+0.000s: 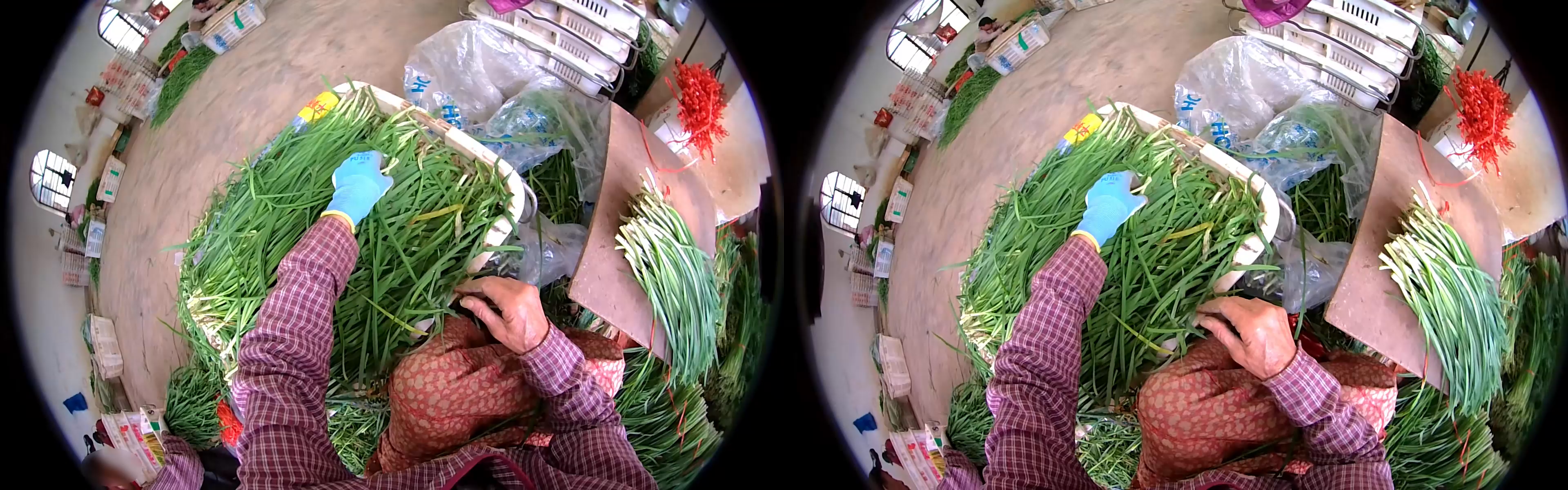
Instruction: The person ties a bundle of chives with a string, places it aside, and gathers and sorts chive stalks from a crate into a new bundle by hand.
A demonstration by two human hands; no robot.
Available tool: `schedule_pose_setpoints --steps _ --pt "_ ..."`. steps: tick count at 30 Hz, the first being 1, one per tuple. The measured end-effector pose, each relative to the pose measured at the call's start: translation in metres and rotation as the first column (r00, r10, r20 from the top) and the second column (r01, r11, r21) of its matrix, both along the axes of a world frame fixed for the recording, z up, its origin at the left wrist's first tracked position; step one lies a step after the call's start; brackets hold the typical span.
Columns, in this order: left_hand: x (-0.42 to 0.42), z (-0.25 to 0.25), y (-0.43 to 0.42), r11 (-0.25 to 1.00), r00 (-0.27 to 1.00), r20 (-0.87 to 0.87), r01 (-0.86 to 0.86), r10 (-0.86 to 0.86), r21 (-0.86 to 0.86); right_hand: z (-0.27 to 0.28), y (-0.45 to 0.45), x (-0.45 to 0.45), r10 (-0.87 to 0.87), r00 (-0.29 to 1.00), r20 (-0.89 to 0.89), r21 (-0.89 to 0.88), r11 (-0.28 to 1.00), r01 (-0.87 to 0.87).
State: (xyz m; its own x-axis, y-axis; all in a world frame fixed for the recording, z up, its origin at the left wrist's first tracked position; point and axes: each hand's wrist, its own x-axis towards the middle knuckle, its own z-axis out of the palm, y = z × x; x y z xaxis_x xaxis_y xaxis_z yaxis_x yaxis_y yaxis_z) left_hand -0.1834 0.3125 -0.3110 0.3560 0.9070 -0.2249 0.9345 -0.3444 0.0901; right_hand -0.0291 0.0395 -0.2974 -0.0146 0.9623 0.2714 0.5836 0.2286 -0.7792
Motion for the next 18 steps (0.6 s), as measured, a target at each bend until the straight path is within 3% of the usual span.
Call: schedule_pose_setpoints --steps 3,9,11,13,15,17,18 --pt "-0.010 -0.002 0.006 0.999 0.997 0.073 -0.005 0.007 -0.033 -0.004 0.001 0.004 0.001 1.000 0.003 0.012 1.000 -0.001" --pt "0.000 -0.002 0.002 0.995 0.997 -0.004 -0.080 0.080 -0.057 -0.004 0.003 0.001 0.057 0.998 -0.019 -0.031 0.998 -0.057" --pt "-0.003 -0.002 -0.001 1.000 0.984 0.179 0.002 0.001 -0.015 -0.002 0.003 0.002 0.025 0.999 -0.044 -0.027 0.999 -0.026" --pt "-0.005 0.006 -0.013 0.984 0.929 0.358 0.037 -0.098 0.175 -0.003 0.002 0.004 0.008 0.999 -0.043 -0.045 0.999 -0.010" --pt "-0.004 0.026 -0.023 0.978 0.856 0.507 -0.010 -0.099 0.208 -0.003 0.002 0.006 0.007 0.999 -0.037 -0.062 0.998 -0.009" --pt "-0.011 0.056 -0.018 0.989 0.816 0.577 -0.054 -0.034 0.134 -0.003 0.002 0.008 0.014 0.999 -0.039 -0.068 0.998 -0.017" --pt "-0.021 0.064 -0.007 0.966 0.844 0.529 -0.059 -0.087 0.252 -0.003 0.001 0.007 0.008 0.999 -0.040 -0.080 0.997 -0.012"
